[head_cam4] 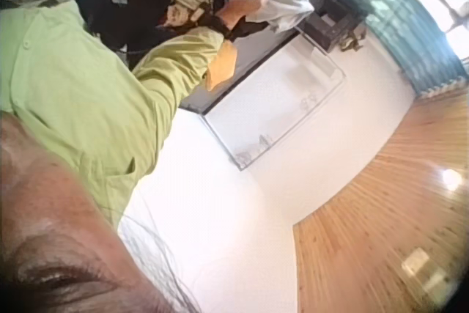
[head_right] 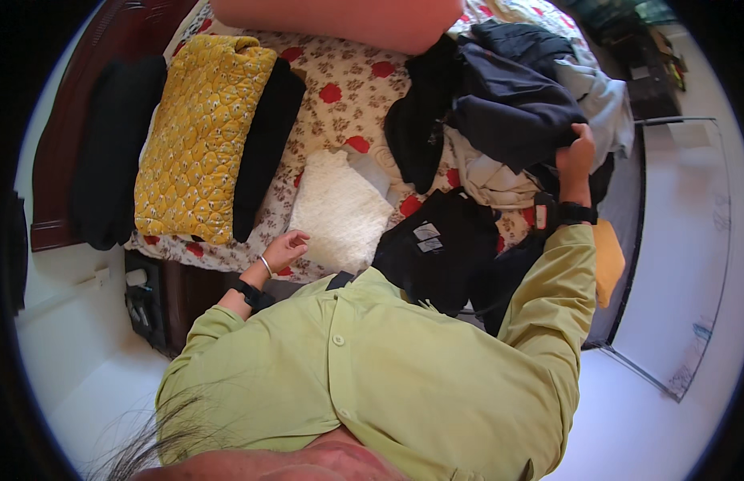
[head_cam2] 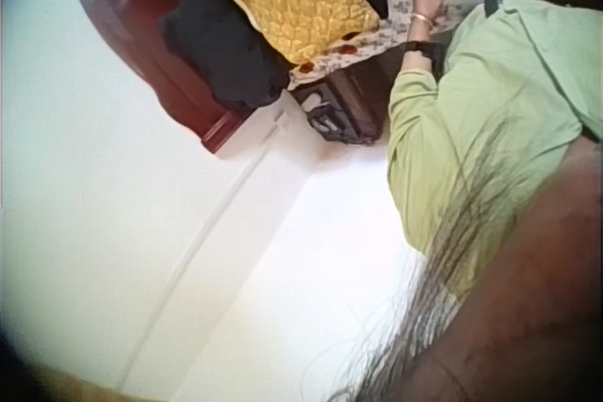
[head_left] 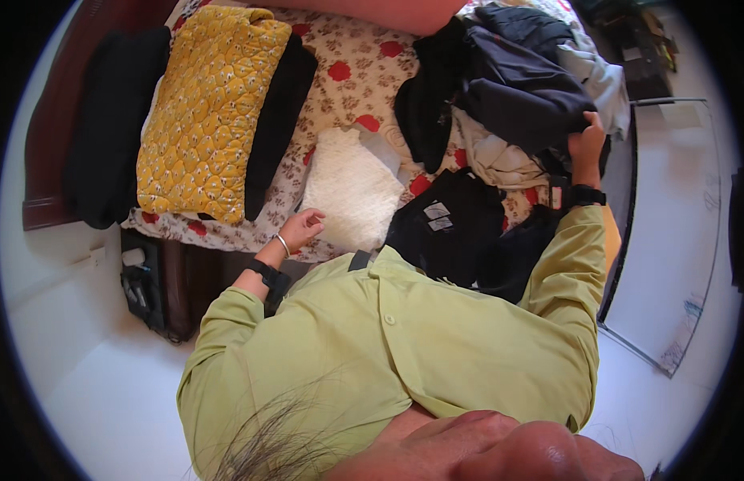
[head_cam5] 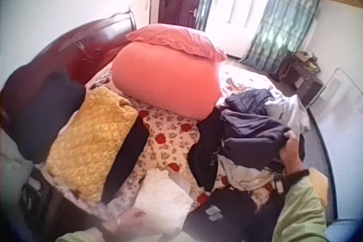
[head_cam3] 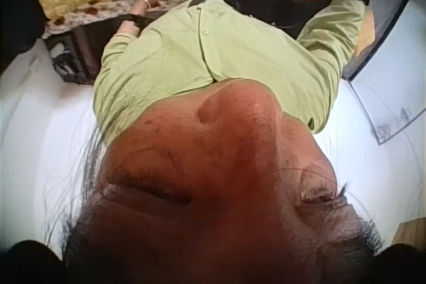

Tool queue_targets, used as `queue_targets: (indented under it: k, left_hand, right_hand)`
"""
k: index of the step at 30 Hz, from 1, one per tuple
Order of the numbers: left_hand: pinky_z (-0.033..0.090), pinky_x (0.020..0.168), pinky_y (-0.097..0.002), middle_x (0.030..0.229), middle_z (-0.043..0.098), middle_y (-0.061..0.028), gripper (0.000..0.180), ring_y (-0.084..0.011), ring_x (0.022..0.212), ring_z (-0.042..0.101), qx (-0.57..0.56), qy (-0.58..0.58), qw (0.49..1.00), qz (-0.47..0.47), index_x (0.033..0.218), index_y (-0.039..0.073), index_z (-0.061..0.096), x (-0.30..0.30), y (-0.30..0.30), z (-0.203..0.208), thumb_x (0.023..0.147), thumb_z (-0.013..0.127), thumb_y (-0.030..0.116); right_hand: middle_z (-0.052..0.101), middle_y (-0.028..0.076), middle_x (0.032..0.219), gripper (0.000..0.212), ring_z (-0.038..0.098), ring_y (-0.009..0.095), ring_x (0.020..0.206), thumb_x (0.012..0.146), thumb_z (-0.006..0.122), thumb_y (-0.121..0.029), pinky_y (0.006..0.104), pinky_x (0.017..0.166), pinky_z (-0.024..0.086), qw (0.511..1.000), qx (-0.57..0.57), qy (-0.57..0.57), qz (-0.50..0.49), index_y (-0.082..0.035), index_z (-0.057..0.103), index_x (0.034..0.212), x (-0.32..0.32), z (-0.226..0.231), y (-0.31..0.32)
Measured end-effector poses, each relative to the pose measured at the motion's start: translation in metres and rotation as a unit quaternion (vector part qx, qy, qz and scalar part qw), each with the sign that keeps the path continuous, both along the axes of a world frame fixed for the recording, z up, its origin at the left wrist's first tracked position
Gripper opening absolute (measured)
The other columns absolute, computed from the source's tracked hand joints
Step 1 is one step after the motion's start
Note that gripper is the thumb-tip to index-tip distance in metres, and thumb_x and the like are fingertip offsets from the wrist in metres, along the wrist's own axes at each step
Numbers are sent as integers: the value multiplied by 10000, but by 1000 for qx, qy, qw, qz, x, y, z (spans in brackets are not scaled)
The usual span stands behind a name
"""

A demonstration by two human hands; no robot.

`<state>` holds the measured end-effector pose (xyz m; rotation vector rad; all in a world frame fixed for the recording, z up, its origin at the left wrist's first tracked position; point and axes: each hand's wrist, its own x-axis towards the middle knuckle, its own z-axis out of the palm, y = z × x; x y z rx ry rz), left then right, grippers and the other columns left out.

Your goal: The person folds a yellow quilted jacket, a black pair of pants, a dark grey shirt, a black t-shirt, and a light grey sweatshirt by hand on a bed.

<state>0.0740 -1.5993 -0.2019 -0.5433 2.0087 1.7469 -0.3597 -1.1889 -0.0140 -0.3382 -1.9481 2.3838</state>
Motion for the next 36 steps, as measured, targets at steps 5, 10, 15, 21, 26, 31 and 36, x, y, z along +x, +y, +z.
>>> queue_targets:
  k: [5,10,15,21,26,31,36]
  left_hand:
    - [452,630,-254,746,580,-36,226,-119,687,543,-6,97,994,-46,962,38,552,-36,-6,23,763,588,141]
    - [458,632,-267,759,603,-73,261,-154,668,571,-60,262,957,-112,987,50,546,-95,-5,78,769,591,188]
    - [448,767,-276,1022,521,-116,673,-177,922,521,-52,437,896,-69,1255,81,350,-139,21,186,703,697,250]
    - [359,901,-372,1124,496,-176,828,-307,1050,470,-148,586,796,19,1286,85,303,-161,63,235,632,716,381]
    - [413,817,-318,939,586,-135,388,-268,911,554,-123,589,798,-9,1094,82,531,-174,48,249,720,625,120]
    - [437,755,-300,901,601,-119,237,-242,845,579,-213,638,739,34,989,38,552,-174,-24,306,756,518,61]
    - [440,654,-281,720,589,-85,125,-154,695,555,-452,569,687,-16,828,44,585,-121,-37,423,720,593,106]
  right_hand:
    - [600,142,929,196,578,259,874,777,453,-62,361,842,444,965,-163,52,197,48,560,899,33,133,-7]
    - [598,138,931,139,573,232,889,819,501,-49,339,842,440,951,-170,107,234,21,564,922,92,214,-56]
    - [596,67,845,57,571,176,815,798,560,-50,305,791,451,959,-114,176,189,-23,573,846,152,244,-123]
    - [591,88,886,93,570,184,837,808,560,-69,302,797,451,965,-120,172,160,1,559,870,228,252,-136]
    - [590,88,901,138,574,180,837,812,561,-81,294,786,461,960,-142,159,182,7,542,916,263,230,-139]
    - [578,40,790,179,567,129,663,797,595,-180,258,585,487,979,-23,101,173,-62,574,930,241,206,-115]
    - [538,5,605,167,503,93,465,772,622,-245,200,431,441,976,131,46,171,-107,605,864,207,196,-109]
